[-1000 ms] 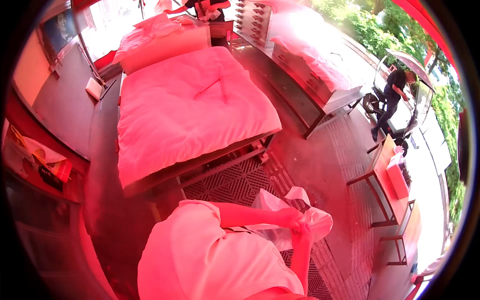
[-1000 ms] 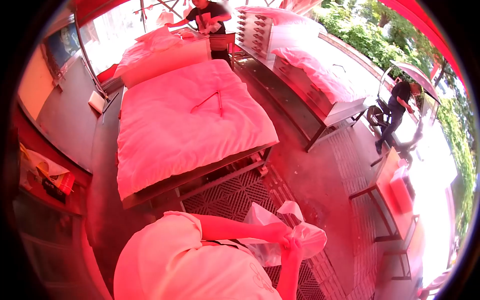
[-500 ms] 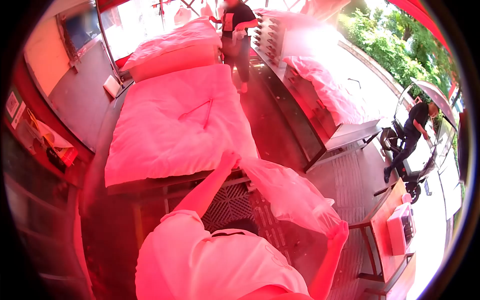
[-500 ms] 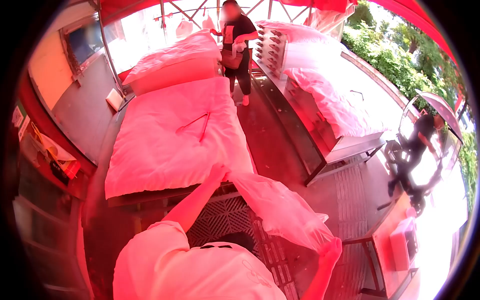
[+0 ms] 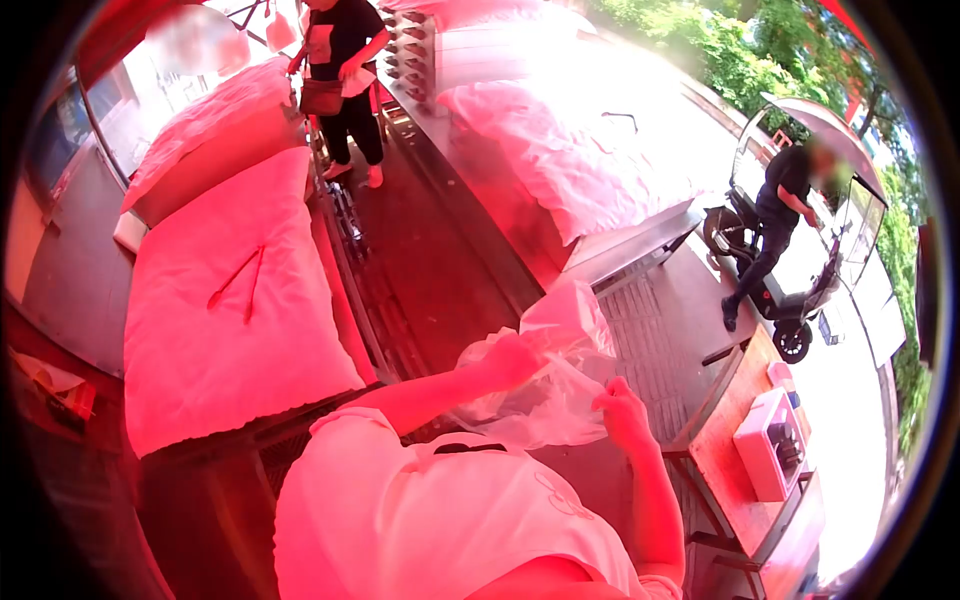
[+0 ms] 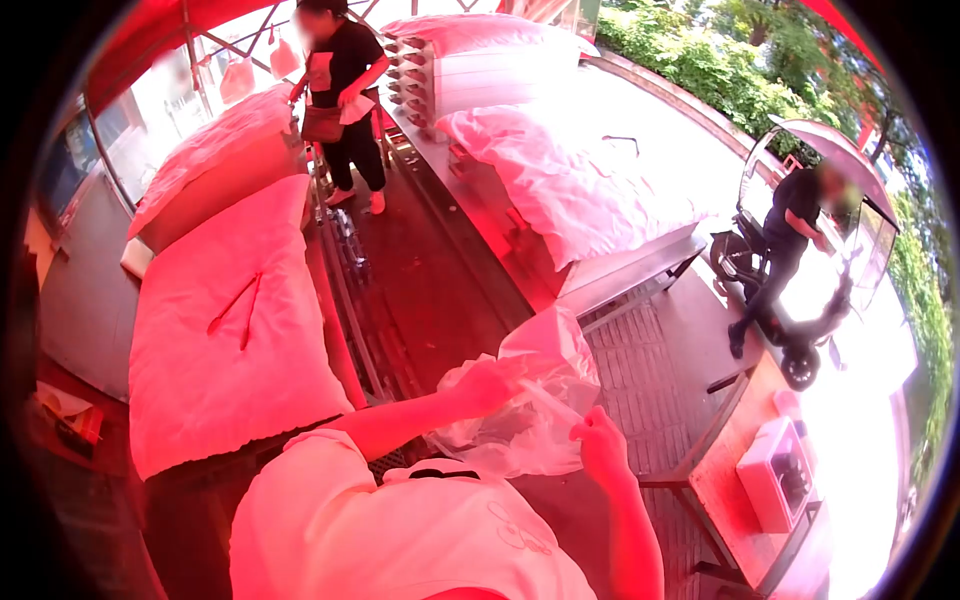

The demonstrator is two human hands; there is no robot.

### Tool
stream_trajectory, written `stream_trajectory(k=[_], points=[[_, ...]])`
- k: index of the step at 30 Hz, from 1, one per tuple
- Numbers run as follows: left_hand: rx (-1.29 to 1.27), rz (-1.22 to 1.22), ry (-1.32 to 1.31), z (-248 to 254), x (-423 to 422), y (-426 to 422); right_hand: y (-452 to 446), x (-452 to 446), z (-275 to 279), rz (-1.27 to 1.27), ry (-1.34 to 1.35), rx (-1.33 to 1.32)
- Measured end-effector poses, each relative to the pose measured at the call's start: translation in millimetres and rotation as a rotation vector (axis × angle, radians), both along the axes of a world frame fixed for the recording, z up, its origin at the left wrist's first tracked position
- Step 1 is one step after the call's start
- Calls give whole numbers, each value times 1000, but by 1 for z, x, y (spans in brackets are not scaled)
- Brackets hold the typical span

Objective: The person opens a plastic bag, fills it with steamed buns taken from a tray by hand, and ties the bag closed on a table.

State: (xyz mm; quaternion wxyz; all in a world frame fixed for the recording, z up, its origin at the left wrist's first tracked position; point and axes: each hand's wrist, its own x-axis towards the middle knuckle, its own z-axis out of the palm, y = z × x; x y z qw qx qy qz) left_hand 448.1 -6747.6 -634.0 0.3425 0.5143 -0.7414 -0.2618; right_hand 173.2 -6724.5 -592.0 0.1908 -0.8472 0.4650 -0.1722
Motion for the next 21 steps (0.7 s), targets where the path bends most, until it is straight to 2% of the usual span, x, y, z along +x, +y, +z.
stream_trajectory(k=[2,3,4,5,6,7,8,9,11,12,13,14,15,17,18,20,21], points=[[20,-109,-375,-10,-5,-79,-57,-50,-51,-91,472,-219],[-167,-196,-619,-73,-9,-147,-96,-75,-59,-211,632,-165],[-320,-191,-827,-8,-9,-181,-148,-101,-51,-322,787,-112],[-286,-131,-1033,51,-15,-216,-191,-130,-39,-441,721,-214],[-491,-8,-867,79,-12,-261,-227,-141,-1,-538,571,-278],[-847,239,-524,105,-11,-302,-255,-136,51,-606,426,-398],[-975,195,-384,179,-11,-292,-276,-129,95,-593,154,-566],[-1182,270,-268,217,-13,-282,-294,-115,132,-436,-173,-782],[-942,198,-242,150,-14,-299,-340,-123,87,-376,-175,-823],[-573,93,-335,79,-10,-305,-373,-125,51,-336,-186,-868],[-296,84,-426,9,7,-298,-399,-128,1,-247,41,-405],[1,74,-503,-33,19,-285,-421,-145,-61,-72,154,-320],[20,160,-370,-32,22,-293,-434,-140,-84,-15,120,-178],[54,394,-86,-4,10,-294,-483,-129,-95,202,18,-38],[18,452,-62,14,-6,-291,-503,-126,-92,260,-24,116],[-142,530,-58,65,-26,-337,-573,-101,-72,343,-115,357],[-126,542,70,99,-41,-353,-611,-92,-60,457,-155,479]])
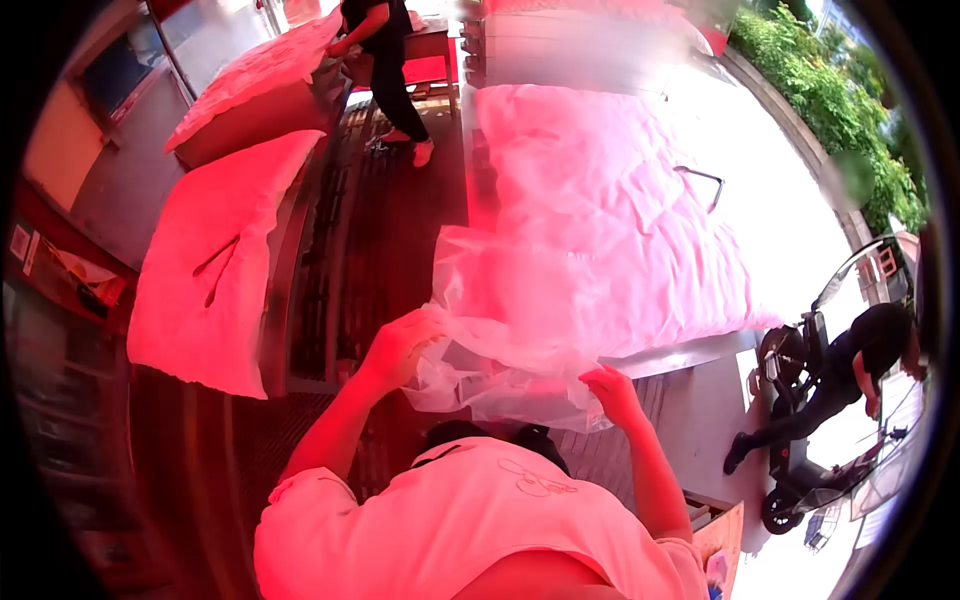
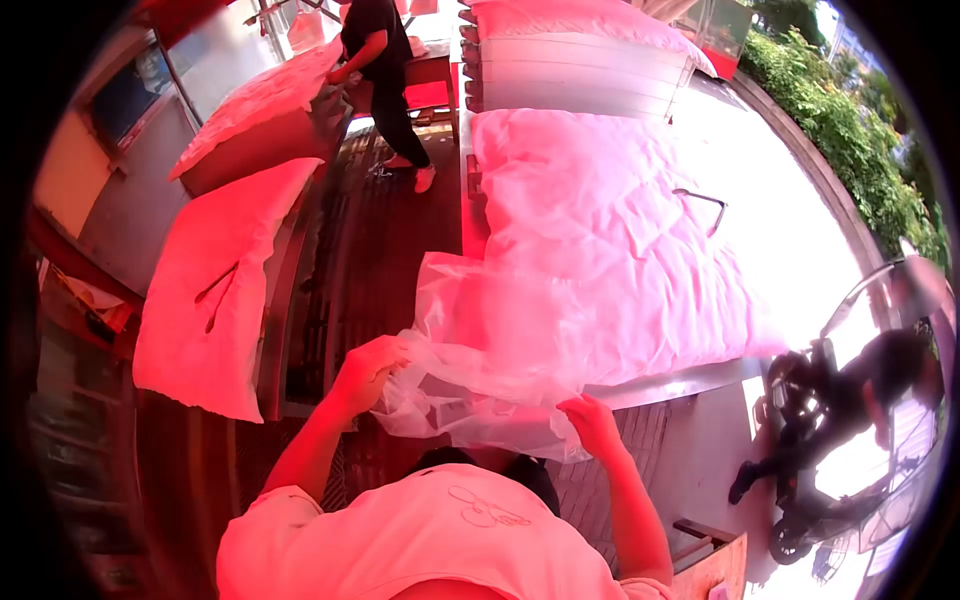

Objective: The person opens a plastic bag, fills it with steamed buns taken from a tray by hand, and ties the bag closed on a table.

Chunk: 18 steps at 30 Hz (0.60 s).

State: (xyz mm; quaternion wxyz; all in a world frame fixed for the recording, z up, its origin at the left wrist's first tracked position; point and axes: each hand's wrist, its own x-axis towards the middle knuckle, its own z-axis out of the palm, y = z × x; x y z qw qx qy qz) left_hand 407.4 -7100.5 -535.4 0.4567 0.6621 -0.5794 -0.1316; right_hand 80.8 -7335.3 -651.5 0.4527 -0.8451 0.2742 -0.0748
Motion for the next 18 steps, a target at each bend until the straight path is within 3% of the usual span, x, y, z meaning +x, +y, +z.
stream_trajectory(k=[2,4,5,6,7,9,10,13,18], points=[[-60,107,-2,33,-9,-22,-64,13,38,180,-177,346],[-72,294,45,47,5,-24,-109,26,85,189,-300,689],[-10,493,44,53,13,-18,-139,28,94,151,-328,678],[-27,632,-32,64,16,-14,-175,26,87,83,-330,589],[1,772,-165,39,51,15,-213,20,72,-42,-328,438],[-73,1007,-138,44,70,26,-298,-2,24,-253,-191,-131],[-79,1158,-103,51,57,18,-338,-15,3,-345,-143,-238],[-66,1056,-197,71,16,-21,-461,-66,-38,-400,66,-598],[65,1340,-389,68,-77,-95,-648,-83,-71,-339,495,-855]])
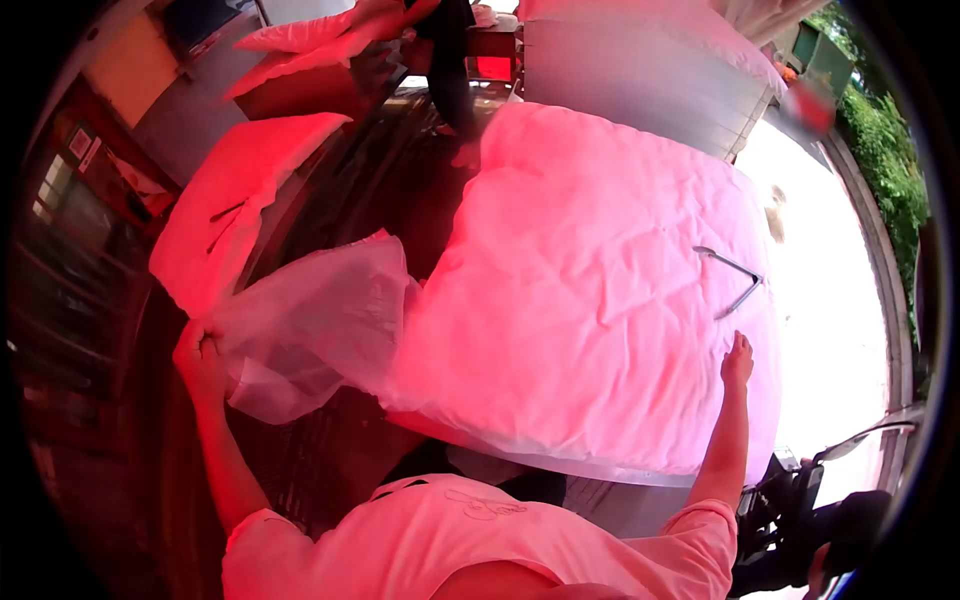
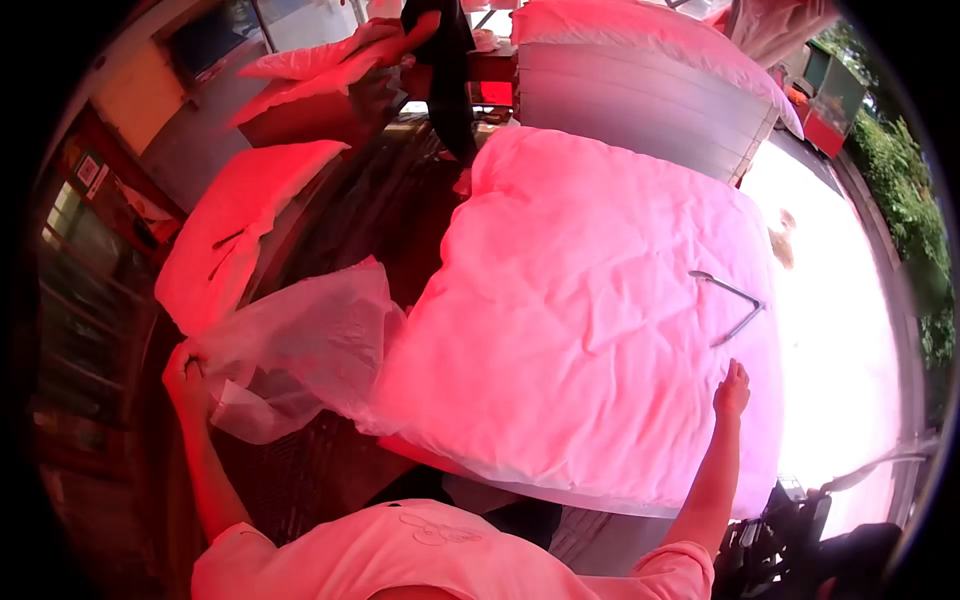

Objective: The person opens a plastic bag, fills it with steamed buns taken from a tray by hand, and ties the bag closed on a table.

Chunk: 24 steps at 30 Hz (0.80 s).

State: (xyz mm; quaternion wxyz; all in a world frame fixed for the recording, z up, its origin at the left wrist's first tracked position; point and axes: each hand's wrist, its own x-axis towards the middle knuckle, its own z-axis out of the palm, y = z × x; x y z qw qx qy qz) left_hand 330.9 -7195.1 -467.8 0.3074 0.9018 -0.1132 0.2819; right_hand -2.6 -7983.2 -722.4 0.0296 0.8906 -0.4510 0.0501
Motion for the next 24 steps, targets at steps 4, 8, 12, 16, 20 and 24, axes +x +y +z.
stream_trajectory(k=[4,8,12,16,20,24], points=[[188,126,28,7,-57,-37,-109,11,-33,7,139,-125],[329,333,153,16,-102,-61,-164,42,-45,183,238,-55],[412,617,-82,-22,-137,-11,-174,93,-18,399,252,263],[581,828,280,-61,-192,72,-208,112,-46,296,9,78],[861,982,512,-81,-261,107,-210,129,-52,174,100,197],[780,1123,598,-103,-301,129,-217,137,-49,382,16,241]])
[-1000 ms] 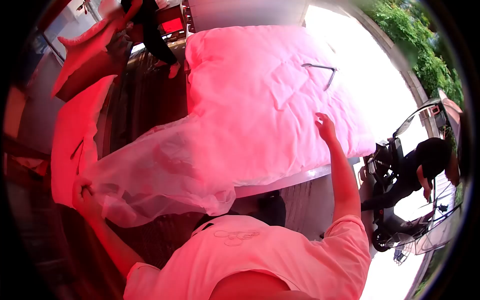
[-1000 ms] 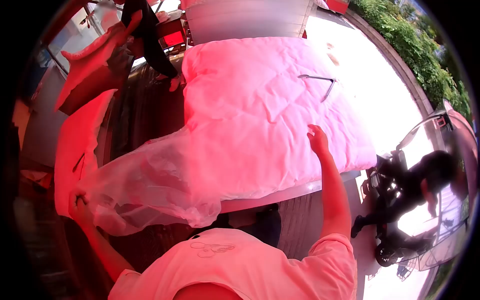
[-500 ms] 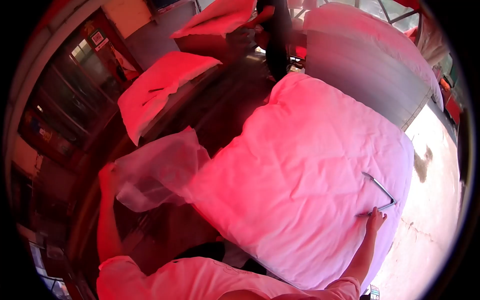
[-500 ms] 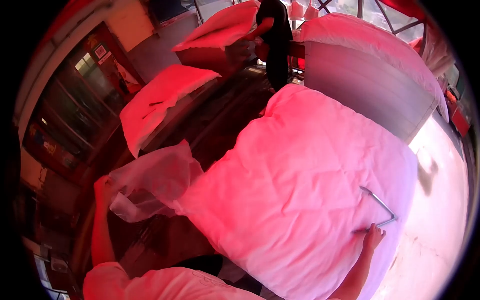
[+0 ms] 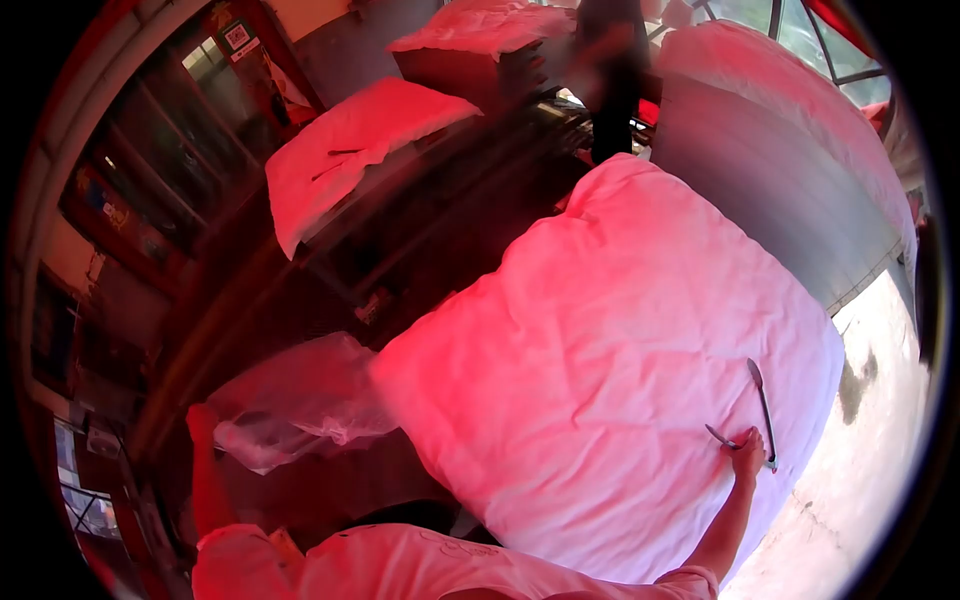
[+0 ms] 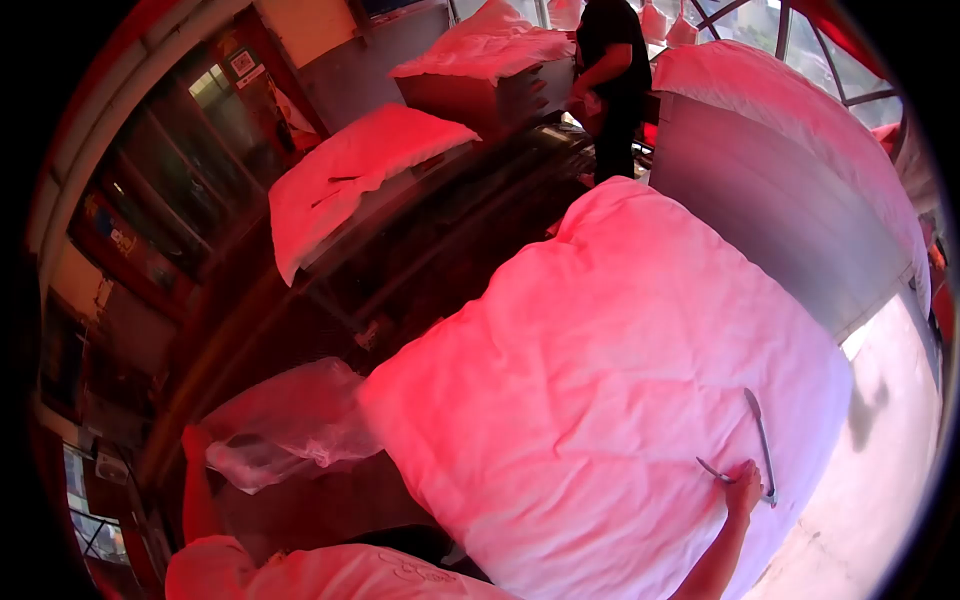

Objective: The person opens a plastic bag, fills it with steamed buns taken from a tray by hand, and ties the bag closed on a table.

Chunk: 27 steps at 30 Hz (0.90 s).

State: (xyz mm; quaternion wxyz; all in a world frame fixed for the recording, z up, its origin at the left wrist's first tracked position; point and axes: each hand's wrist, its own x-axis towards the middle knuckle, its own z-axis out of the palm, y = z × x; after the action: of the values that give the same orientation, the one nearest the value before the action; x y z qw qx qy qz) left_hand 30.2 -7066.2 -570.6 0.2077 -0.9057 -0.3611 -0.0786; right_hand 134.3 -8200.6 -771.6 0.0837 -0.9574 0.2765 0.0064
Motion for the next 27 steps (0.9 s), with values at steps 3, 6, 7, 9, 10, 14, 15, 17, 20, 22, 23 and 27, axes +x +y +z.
stream_trajectory(k=[3,6,7,9,10,14,15,17,20,22,23,27], points=[[-22,89,105,-40,-8,33,17,30,-3,82,-179,-59],[-71,41,160,-87,12,49,47,94,-7,-45,-593,8],[-90,-5,166,-109,21,55,58,117,-2,39,-601,57],[-131,-102,170,-144,43,60,91,138,12,-145,-275,-3],[-150,-147,169,-159,53,64,118,145,20,-113,-357,-138],[-193,-306,152,-204,87,73,300,159,52,429,-625,169],[-192,-347,135,-210,93,76,377,152,80,536,-525,315],[-187,-421,85,-223,95,79,497,134,83,839,-332,461],[-202,-509,-29,-227,92,69,621,104,72,1045,-38,271],[-297,-487,-67,-183,93,22,647,94,47,1099,29,97],[-361,-467,-87,-150,97,-11,650,94,19,1119,21,62],[-578,-511,-211,-72,91,-71,625,108,-35,1033,-127,503]])
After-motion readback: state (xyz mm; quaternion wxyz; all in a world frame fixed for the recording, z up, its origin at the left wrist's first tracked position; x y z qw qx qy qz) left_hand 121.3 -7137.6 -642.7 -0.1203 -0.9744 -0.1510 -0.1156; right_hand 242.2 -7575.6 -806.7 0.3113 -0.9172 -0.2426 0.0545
